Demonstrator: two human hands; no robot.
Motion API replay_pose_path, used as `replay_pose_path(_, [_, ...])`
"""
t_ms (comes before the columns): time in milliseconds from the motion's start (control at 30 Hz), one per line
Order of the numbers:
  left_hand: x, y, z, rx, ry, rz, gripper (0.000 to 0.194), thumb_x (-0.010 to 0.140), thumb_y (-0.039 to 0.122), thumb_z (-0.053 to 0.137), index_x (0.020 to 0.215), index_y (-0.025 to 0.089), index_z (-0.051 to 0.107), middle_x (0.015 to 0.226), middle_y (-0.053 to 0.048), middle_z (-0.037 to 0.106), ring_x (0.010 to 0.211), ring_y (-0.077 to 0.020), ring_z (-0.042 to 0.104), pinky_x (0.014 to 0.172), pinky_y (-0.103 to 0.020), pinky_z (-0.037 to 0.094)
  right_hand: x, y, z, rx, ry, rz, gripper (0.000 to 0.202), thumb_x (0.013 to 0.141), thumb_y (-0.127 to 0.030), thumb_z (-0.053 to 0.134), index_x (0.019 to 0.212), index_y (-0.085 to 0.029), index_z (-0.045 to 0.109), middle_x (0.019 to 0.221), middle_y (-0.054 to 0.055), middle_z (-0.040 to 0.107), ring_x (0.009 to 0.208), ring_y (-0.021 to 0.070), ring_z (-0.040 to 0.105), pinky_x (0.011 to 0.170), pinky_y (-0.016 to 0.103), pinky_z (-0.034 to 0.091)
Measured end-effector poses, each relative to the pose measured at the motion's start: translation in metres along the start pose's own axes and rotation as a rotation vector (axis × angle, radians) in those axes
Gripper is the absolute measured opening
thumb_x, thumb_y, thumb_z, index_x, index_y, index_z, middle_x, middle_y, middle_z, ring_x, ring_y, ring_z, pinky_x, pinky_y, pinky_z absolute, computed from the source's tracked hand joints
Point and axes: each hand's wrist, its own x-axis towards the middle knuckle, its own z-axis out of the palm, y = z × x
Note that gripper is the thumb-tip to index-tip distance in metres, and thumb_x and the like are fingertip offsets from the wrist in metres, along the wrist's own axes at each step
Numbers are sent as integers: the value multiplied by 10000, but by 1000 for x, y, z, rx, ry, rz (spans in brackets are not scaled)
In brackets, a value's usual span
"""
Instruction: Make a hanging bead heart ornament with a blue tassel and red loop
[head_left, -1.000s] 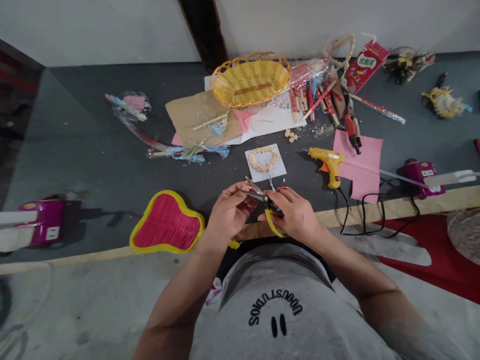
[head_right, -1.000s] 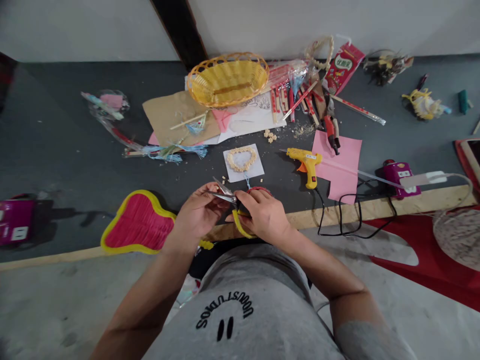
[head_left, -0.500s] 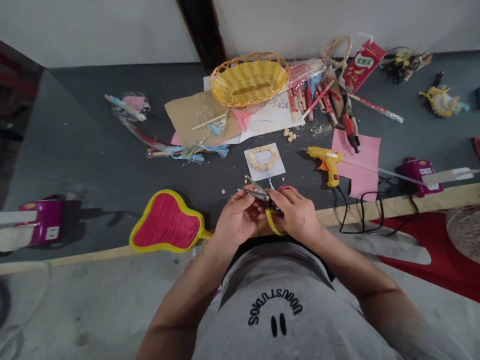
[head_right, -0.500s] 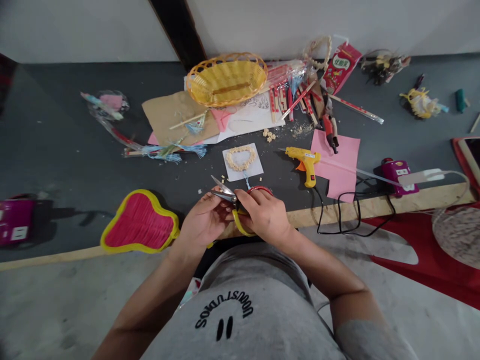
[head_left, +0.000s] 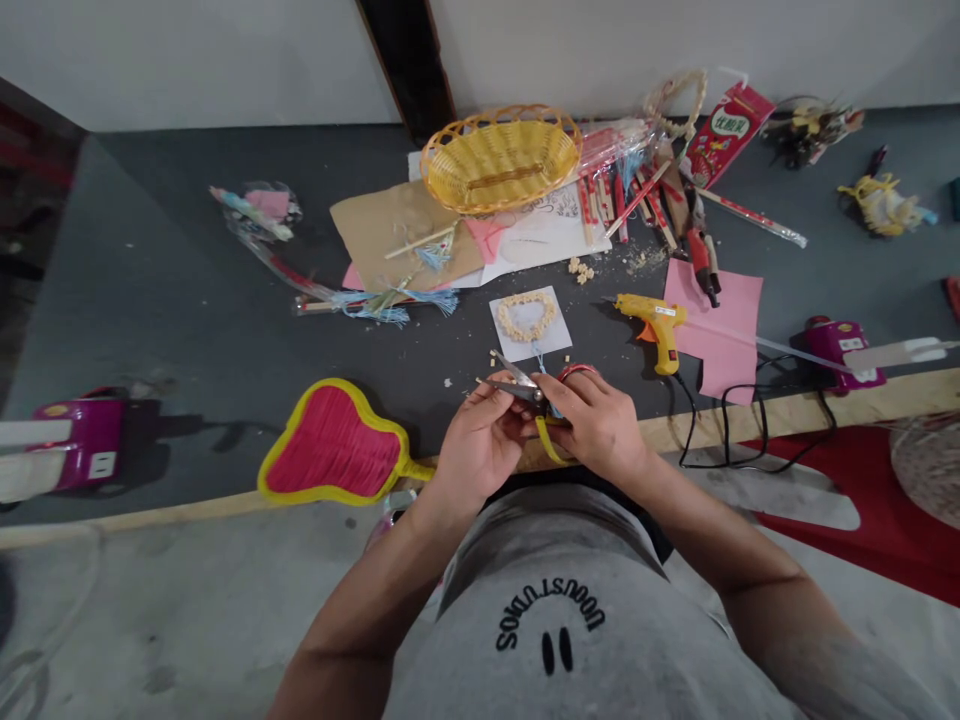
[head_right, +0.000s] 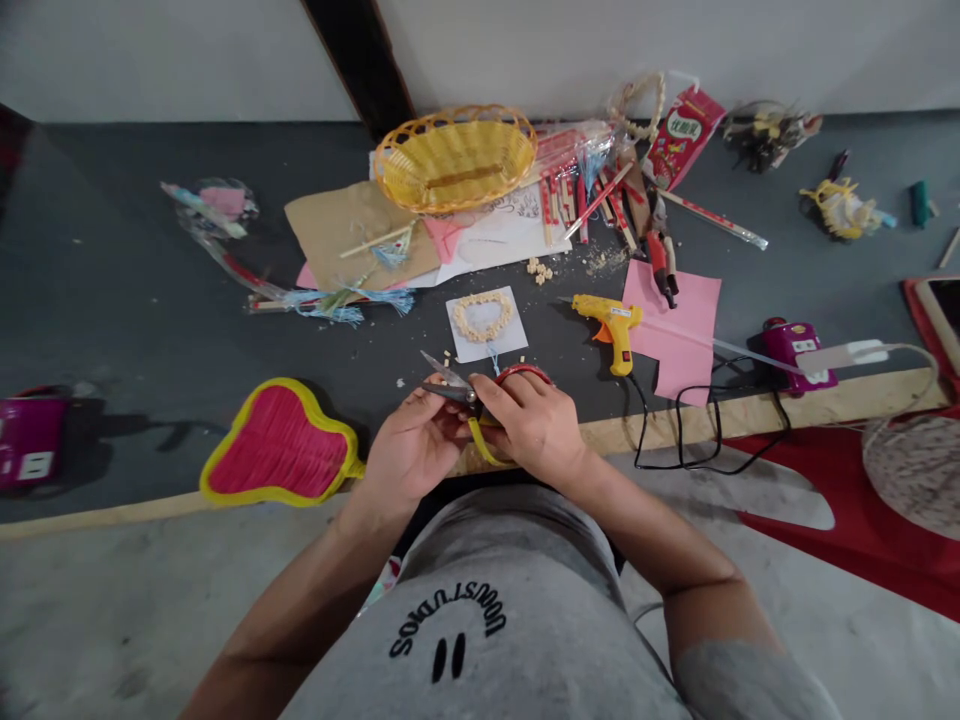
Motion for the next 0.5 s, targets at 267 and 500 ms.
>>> replay_pose_path(267, [3, -5, -11, -41, 5, 13, 304, 618, 203, 864, 773, 198, 603, 678, 41, 642, 568, -113, 579, 458, -215, 432, -3, 1, 3, 0, -37, -22, 411, 916, -313, 600, 1299, -172, 640, 966, 93, 728, 836, 205, 658, 742, 301, 543])
replay_pose_path(500, [8, -3, -25, 163, 41, 123, 274, 652, 304, 853, 726, 181, 620, 686, 24, 621, 594, -97, 540, 591, -238, 460, -1, 7, 8, 139, -60, 59, 337, 946, -333, 581, 1223, -161, 664, 889, 81, 734, 786, 174, 668, 690, 251, 504])
